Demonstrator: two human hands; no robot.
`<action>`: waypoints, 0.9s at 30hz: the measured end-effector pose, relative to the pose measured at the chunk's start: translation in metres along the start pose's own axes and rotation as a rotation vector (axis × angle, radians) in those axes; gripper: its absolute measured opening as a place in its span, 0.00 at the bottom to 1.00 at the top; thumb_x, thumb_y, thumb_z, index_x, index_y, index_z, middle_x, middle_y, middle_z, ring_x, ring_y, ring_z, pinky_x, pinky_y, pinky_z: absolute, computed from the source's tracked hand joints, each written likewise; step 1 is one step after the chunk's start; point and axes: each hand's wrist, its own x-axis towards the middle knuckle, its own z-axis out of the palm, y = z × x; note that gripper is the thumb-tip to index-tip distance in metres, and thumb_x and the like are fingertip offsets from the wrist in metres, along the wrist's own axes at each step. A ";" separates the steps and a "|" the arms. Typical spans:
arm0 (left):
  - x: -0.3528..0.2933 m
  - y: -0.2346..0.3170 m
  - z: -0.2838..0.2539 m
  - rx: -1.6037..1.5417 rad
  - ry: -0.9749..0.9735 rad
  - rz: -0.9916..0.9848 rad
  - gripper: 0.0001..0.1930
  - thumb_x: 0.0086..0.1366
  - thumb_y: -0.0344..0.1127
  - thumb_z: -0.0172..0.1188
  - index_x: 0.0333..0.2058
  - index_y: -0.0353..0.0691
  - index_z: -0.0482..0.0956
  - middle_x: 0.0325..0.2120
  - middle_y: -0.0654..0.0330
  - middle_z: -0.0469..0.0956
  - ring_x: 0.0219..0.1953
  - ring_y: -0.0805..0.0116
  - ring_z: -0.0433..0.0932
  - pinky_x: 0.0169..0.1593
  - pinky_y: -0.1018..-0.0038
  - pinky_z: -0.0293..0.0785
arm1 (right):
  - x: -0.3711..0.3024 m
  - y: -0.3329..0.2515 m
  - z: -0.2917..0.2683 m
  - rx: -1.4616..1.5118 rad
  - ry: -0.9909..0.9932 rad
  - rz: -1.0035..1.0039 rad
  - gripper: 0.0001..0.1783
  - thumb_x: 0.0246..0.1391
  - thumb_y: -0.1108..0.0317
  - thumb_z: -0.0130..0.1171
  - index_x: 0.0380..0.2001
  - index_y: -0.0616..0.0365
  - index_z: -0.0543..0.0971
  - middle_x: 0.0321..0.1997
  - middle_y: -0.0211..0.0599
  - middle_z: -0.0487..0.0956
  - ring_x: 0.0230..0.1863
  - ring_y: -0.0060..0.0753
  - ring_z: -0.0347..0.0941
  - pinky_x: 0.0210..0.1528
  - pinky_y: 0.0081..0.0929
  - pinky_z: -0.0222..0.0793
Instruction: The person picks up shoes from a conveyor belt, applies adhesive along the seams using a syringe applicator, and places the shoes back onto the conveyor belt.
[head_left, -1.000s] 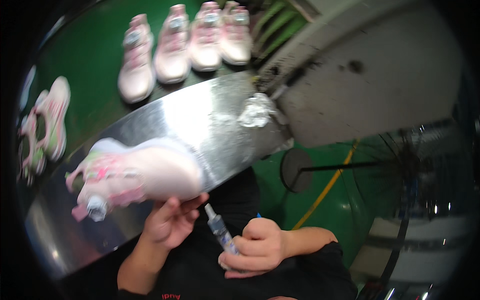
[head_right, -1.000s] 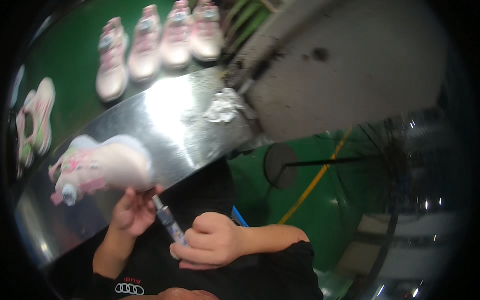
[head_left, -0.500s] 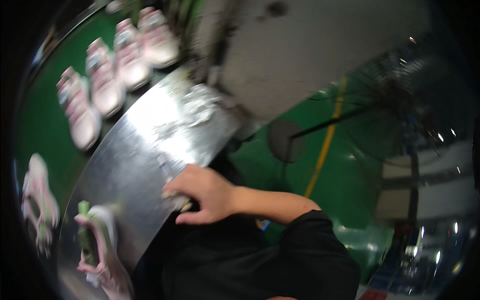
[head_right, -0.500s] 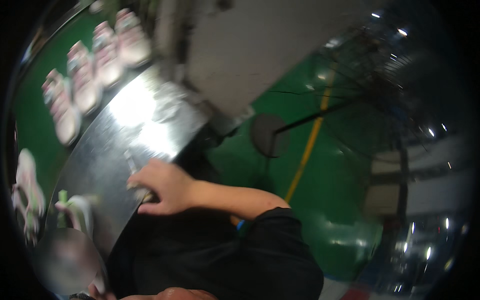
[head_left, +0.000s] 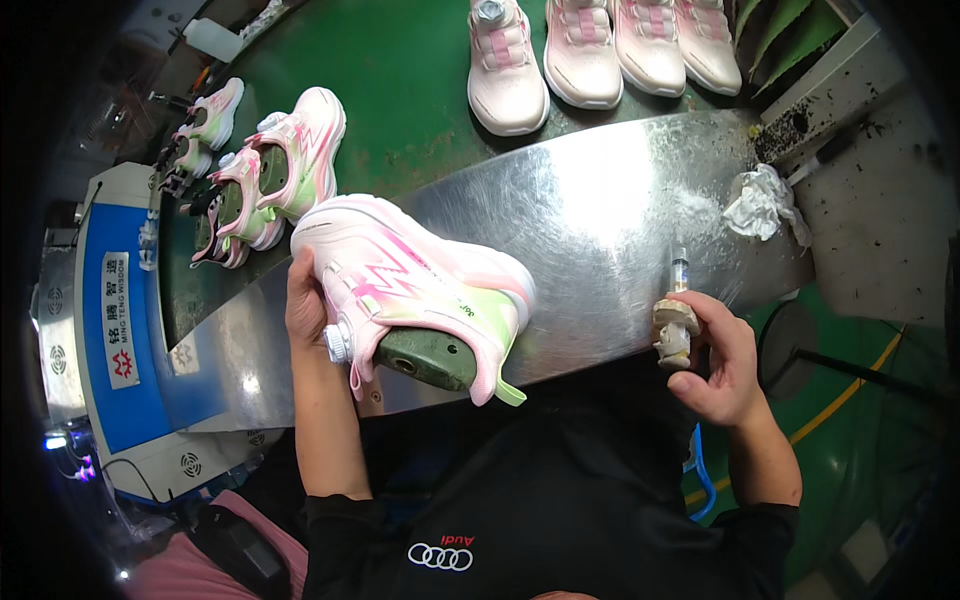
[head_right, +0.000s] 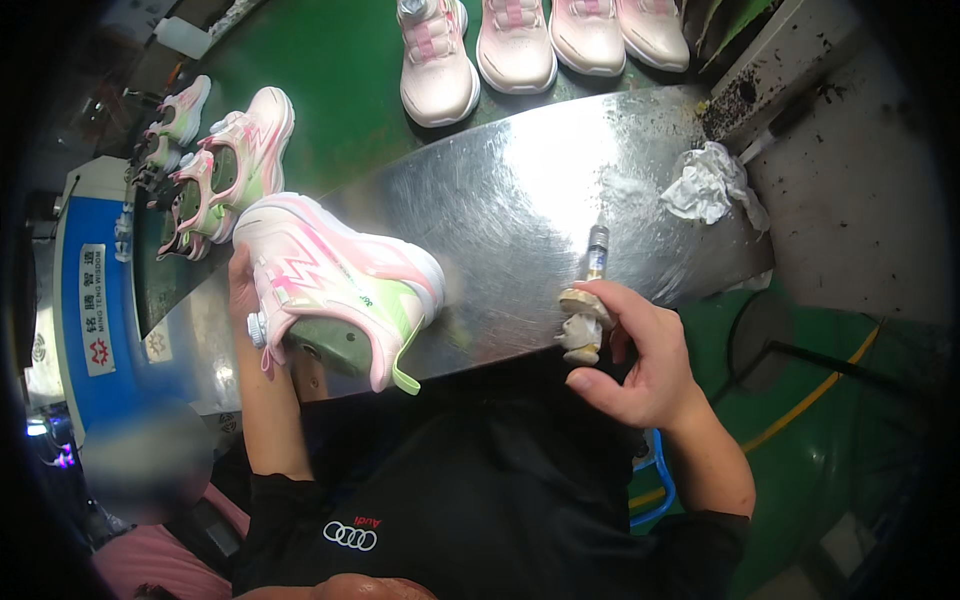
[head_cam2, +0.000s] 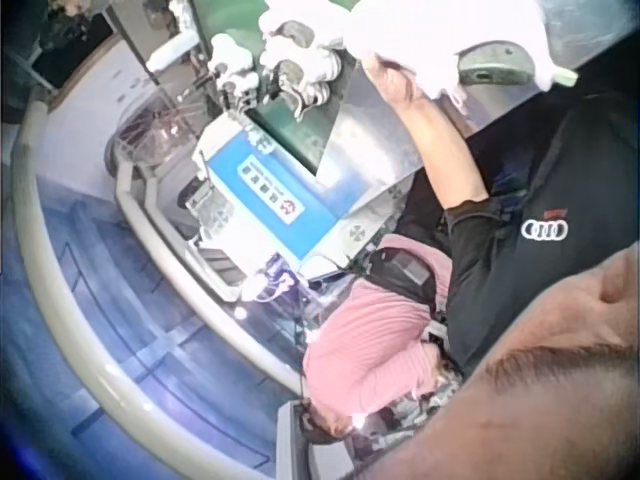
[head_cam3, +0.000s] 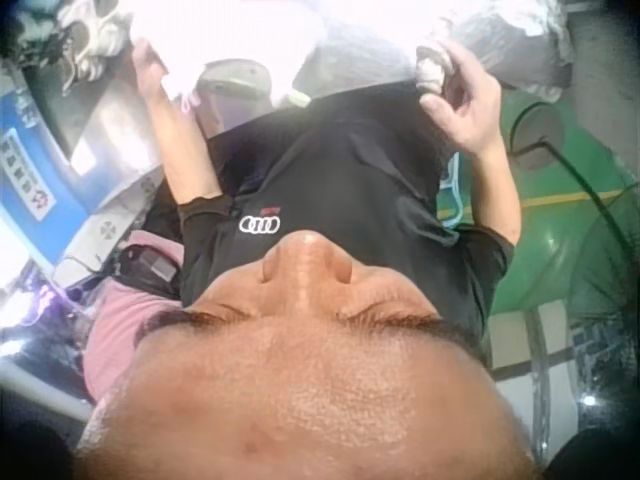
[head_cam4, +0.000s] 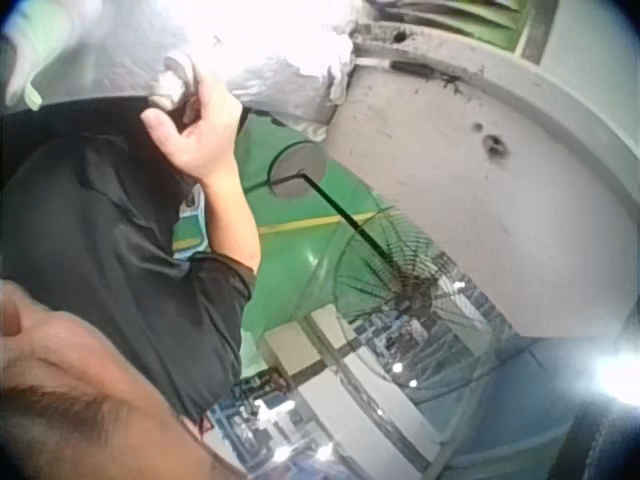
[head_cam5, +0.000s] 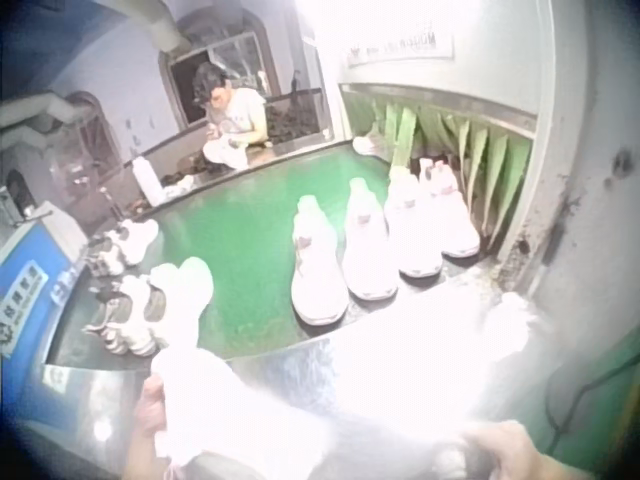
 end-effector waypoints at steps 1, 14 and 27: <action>0.003 -0.002 0.002 0.014 -0.001 -0.044 0.29 0.61 0.44 0.54 0.55 0.30 0.63 0.51 0.46 0.70 0.52 0.52 0.71 0.57 0.56 0.67 | 0.004 -0.003 0.006 0.003 0.007 0.011 0.36 0.37 0.60 0.67 0.51 0.64 0.69 0.29 0.30 0.75 0.19 0.17 0.62 0.22 0.13 0.58; 0.014 -0.010 0.016 0.203 -0.151 -0.186 0.29 0.60 0.49 0.53 0.56 0.37 0.63 0.51 0.50 0.70 0.54 0.54 0.69 0.58 0.55 0.65 | 0.060 -0.001 0.073 0.617 0.084 0.054 0.50 0.41 0.67 0.63 0.64 0.58 0.45 0.58 0.41 0.61 0.59 0.35 0.60 0.60 0.32 0.54; 0.005 -0.010 0.013 0.213 0.026 -0.124 0.17 0.57 0.47 0.53 0.39 0.42 0.73 0.35 0.60 0.78 0.40 0.64 0.77 0.49 0.62 0.74 | 0.079 0.002 0.107 0.954 0.008 0.112 0.51 0.42 0.77 0.57 0.65 0.51 0.40 0.56 0.43 0.61 0.56 0.35 0.61 0.60 0.35 0.57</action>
